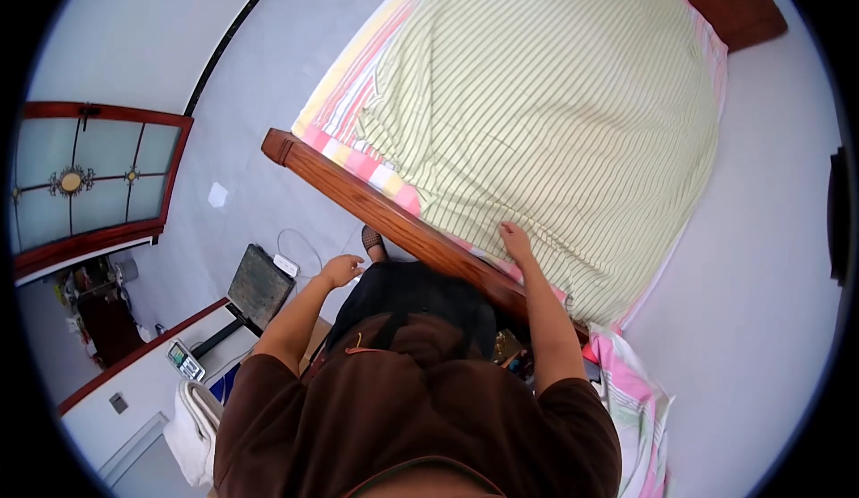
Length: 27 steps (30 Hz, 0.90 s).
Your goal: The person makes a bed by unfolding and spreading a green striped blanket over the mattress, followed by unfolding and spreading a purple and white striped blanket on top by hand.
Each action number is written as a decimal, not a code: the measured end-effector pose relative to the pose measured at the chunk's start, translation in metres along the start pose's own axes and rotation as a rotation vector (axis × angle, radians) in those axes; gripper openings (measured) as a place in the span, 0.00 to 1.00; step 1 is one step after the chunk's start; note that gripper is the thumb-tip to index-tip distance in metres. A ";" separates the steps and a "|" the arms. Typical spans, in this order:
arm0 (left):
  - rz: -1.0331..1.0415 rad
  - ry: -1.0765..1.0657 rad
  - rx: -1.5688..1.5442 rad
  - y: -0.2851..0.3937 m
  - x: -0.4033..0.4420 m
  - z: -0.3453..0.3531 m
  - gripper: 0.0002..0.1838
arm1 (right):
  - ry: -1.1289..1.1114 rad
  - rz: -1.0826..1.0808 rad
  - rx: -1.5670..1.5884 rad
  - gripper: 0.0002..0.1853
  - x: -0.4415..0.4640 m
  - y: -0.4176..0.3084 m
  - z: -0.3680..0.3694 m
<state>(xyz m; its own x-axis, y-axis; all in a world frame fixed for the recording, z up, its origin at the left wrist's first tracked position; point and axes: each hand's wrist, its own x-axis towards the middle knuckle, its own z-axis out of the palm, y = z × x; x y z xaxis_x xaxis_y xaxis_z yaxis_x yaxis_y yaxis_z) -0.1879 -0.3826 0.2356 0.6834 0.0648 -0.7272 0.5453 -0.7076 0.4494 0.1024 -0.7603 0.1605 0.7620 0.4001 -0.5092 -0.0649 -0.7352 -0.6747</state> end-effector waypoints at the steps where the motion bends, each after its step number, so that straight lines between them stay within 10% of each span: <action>1: -0.013 0.009 -0.031 -0.012 -0.011 0.001 0.19 | -0.055 0.011 0.013 0.18 -0.001 -0.021 0.022; 20: -0.487 0.474 -0.560 -0.375 -0.174 -0.048 0.18 | -0.143 -0.259 -0.408 0.18 0.150 -0.316 0.337; 27: -0.525 0.238 -0.557 -0.389 -0.171 -0.054 0.16 | -0.124 -0.075 -0.529 0.22 0.251 -0.331 0.400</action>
<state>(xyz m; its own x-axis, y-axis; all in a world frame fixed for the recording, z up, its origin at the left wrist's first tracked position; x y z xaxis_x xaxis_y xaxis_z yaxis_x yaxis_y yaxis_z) -0.4908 -0.0809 0.2130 0.3209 0.4851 -0.8135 0.9438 -0.0914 0.3178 0.0572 -0.1979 0.0428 0.6681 0.5000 -0.5510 0.3443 -0.8642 -0.3668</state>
